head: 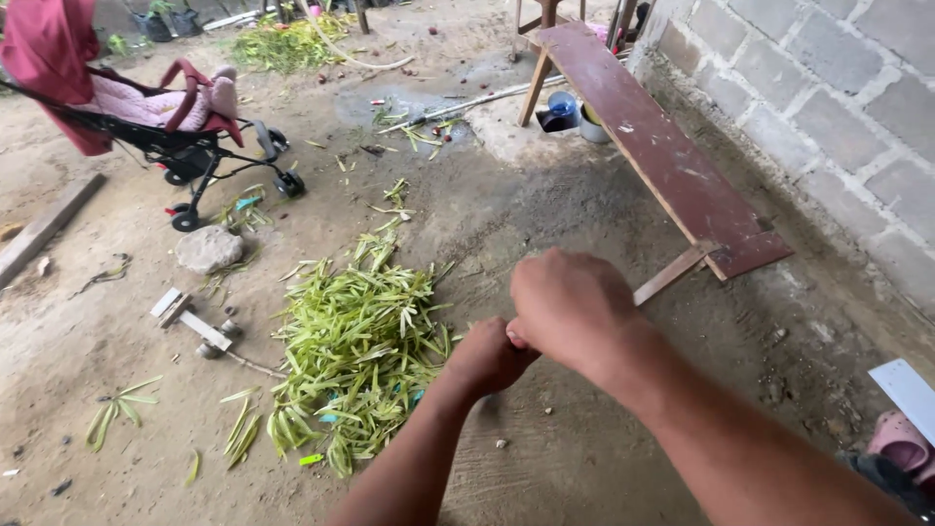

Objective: Stripping leaves from branches and sweeping the yard debris.

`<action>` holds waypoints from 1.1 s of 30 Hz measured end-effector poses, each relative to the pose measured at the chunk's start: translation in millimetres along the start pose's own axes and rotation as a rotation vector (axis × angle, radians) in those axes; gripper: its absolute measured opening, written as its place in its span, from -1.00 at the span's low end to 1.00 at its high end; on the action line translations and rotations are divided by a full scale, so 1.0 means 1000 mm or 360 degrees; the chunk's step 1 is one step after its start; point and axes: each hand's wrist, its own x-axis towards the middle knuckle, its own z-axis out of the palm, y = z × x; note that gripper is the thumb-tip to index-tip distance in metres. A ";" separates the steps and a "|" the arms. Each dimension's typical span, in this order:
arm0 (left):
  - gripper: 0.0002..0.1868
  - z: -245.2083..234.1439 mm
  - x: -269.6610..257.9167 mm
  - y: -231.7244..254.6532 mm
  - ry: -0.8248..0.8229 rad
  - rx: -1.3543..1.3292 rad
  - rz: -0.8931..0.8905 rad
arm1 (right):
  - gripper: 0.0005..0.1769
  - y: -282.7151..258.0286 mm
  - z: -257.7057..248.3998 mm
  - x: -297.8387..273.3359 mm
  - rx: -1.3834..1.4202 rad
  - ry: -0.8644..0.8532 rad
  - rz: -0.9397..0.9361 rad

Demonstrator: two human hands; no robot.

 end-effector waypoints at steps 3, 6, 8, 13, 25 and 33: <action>-0.66 0.061 0.033 -0.038 -0.0038 -0.0187 0.0155 | -0.73 0.001 0.065 0.033 -0.0222 0.0391 -0.0200; -0.74 0.107 0.044 -0.088 0.0146 -0.0643 0.0432 | -0.73 -0.008 0.122 0.053 -0.0435 0.0221 -0.0066; -0.79 0.118 0.041 -0.117 -0.0028 -0.0267 0.0240 | -0.56 -0.005 0.153 0.060 0.0151 0.0057 -0.0046; -0.74 0.067 -0.002 -0.159 -0.0050 -0.0138 -0.0048 | -0.56 -0.031 0.164 0.073 0.0434 0.0383 -0.0529; -0.77 -0.029 -0.039 -0.230 -0.0198 0.0131 -0.0468 | -0.54 -0.113 0.176 0.131 0.0834 0.0495 -0.0612; -0.72 -0.096 -0.020 -0.209 -0.0273 0.0344 -0.0566 | -0.53 -0.108 0.132 0.169 0.0762 0.0324 -0.0524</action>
